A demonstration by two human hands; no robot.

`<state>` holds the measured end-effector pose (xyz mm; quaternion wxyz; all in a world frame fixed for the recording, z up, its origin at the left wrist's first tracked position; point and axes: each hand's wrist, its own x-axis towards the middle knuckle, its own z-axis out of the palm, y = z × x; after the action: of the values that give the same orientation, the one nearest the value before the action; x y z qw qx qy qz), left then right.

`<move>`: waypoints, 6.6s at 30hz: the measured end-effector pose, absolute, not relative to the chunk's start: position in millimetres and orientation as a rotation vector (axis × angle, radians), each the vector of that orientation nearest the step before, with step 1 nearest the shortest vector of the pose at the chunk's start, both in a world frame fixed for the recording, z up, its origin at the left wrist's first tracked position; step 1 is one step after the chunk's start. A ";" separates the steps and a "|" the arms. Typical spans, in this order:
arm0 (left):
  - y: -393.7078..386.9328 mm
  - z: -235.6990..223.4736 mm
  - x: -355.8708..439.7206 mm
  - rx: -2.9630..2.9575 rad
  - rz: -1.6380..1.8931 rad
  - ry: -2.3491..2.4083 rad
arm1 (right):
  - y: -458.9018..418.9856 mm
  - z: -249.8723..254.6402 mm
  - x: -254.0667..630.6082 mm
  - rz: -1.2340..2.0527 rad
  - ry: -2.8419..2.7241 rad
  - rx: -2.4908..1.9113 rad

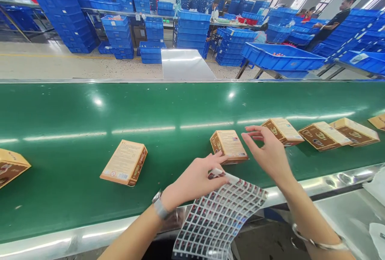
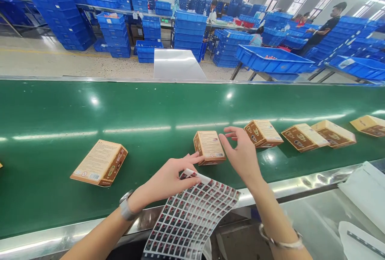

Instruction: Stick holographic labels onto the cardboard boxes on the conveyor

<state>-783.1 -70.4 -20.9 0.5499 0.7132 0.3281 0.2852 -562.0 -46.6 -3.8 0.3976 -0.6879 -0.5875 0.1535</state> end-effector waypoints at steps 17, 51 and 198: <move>-118.4 1.1 -828.3 1.050 0.792 1.110 | -112.1 34.4 -610.8 1.142 -1.909 -1.388; -124.7 10.3 -859.9 1.238 0.823 1.180 | -122.1 31.7 -614.4 1.251 -1.925 -1.402; -80.3 -29.5 -833.5 1.702 0.695 0.939 | 15.3 -15.1 -627.4 1.267 -1.697 -1.478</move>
<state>-833.5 -80.3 -29.5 0.5129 0.7077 0.3906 0.2891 -627.4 15.3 -15.1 0.2760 -0.5502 -0.6316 0.4714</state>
